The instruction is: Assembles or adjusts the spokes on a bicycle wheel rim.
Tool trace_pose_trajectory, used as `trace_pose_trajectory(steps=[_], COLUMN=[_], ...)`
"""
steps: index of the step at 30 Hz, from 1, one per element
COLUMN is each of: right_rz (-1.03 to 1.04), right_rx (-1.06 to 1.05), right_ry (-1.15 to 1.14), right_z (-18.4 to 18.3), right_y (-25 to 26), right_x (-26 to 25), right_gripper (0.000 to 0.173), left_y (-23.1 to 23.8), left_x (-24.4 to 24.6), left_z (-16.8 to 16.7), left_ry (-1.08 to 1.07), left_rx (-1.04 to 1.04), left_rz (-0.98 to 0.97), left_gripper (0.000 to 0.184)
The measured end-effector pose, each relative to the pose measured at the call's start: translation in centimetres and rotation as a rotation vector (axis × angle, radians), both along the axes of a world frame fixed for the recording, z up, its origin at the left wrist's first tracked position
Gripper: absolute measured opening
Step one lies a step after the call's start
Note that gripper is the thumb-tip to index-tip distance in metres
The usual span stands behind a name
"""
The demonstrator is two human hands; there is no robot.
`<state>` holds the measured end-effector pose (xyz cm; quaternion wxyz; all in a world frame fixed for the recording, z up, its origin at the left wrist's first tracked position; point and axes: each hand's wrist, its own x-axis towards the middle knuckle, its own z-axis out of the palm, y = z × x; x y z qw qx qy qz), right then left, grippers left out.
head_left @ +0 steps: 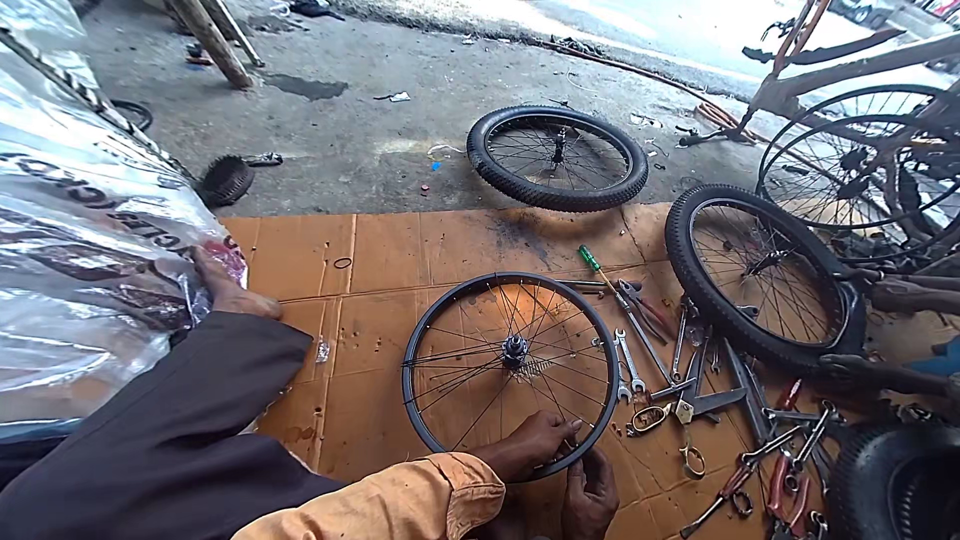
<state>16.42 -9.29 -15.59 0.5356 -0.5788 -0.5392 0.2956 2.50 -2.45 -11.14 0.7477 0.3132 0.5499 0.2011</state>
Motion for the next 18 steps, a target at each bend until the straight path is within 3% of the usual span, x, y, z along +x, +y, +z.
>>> trace_pose_trajectory(steps=[4,9,13,18], right_rz=[-0.016,0.017,-0.011,0.011], right_rx=[0.033,0.026,0.031,0.018], right_ry=[-0.117,0.016,-0.051,-0.030], right_z=[-0.06,-0.10,-0.43,-0.40], right_y=[0.22,0.13,0.24,0.13], right_x=[0.23,0.19,0.19,0.21], right_gripper=[0.020,0.025,0.017,0.023], left_y=[-0.05,0.05,-0.06,-0.12], left_x=[-0.07,-0.03,-0.10,-0.02], left_z=[0.43,0.42,0.32,0.25], left_ry=[-0.004,-0.006,-0.025,-0.024], left_rx=[-0.024,-0.034,-0.044,-0.040], left_rz=[0.004,0.007,0.009,0.015], left_gripper=[0.042,0.043,0.042,0.042])
